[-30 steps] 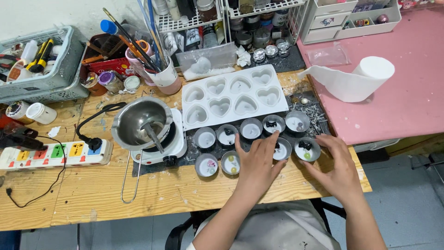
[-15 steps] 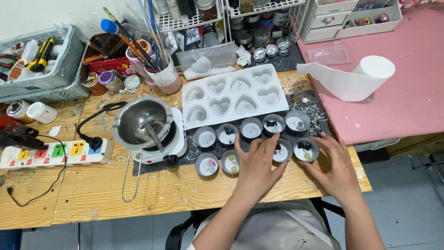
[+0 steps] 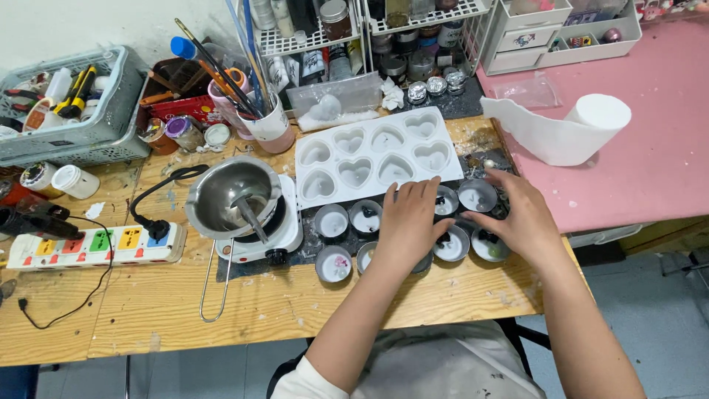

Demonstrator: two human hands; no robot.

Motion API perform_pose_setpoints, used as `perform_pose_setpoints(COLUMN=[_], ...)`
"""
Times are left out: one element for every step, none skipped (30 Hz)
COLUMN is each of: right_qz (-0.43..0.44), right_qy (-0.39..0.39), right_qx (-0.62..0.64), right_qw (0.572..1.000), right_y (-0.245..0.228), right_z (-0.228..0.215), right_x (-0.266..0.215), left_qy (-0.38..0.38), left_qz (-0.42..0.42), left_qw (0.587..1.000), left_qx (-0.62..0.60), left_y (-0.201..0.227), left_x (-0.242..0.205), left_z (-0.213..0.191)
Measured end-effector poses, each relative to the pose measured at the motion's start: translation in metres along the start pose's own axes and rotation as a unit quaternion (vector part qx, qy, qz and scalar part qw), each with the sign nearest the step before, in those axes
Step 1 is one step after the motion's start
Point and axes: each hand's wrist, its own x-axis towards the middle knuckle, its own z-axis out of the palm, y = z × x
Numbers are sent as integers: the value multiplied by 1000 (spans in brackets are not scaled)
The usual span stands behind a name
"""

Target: The person is placing wicks and small decorative items into small metal containers using tweezers for candle making.

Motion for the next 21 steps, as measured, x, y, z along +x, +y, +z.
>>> perform_pose_setpoints(right_qz=[0, 16, 32, 32, 34, 36, 37, 27, 16, 16, 26, 36, 35, 39, 42, 42, 44, 46, 44, 8, -28], right_qy=[0, -15, -30, -31, -47, -63, -62, -72, -82, -83, -90, -97, -98, -100, -101, -101, -103, -104, -105, -78, -53], right_qx=[0, 23, 45, 44, 40, 35, 35, 40, 46, 46, 42, 37, 37, 38, 38, 38, 42, 47, 47, 36, 26], right_qw=[1000, 1000, 998, 998, 998, 997, 997, 996, 995, 995, 995, 994, 994, 994, 993, 993, 993, 992, 992, 996, 998], right_y=[2, 3, 5, 3, 1, 0, 2, 4, 6, 5, 4, 3, 2, 1, 0, -1, -3, -5, -7, -9, -11], right_z=[0, 0, 0, -2, -5, -8, -9, -9, -9, -10, -11, -12, -12, -13, -14, -15, -17, -18, -19, -19, -20], right_x=[2, 5, 6, 7, 8, 10, 11, 11, 12, 12, 13, 14, 14, 14, 15, 15, 16, 16, 16, 16, 15], left_qy=[0, 0, 0, -1, -19, -37, -37, -43, -49, -49, -58, -67, -68, -62, -55, -54, -49, -44, -42, -6, 30], left_qz=[0, -2, -5, -5, -15, -24, -24, -26, -29, -30, -35, -41, -41, -38, -34, -34, -28, -22, -23, -7, 8], left_qw=[1000, 1000, 1000, 1000, 1000, 999, 999, 998, 998, 998, 996, 994, 994, 994, 994, 995, 995, 995, 995, 996, 995], left_qx=[0, 6, 11, 10, 1, -8, -8, -24, -40, -40, -59, -78, -78, -81, -83, -83, -85, -88, -88, -89, -90], left_y=[-1, -2, -3, -4, -5, -6, -7, -8, -10, -10, -10, -10, -10, -10, -10, -11, -12, -13, -22, -31, -40], left_x=[4, 9, 13, 15, 17, 20, 20, 20, 19, 20, 20, 19, 18, 17, 17, 16, 15, 13, 10, 7, 3], left_z=[4, 8, 13, 14, 14, 14, 15, 15, 16, 14, 13, 11, 12, 13, 13, 11, 10, 8, 10, 11, 13])
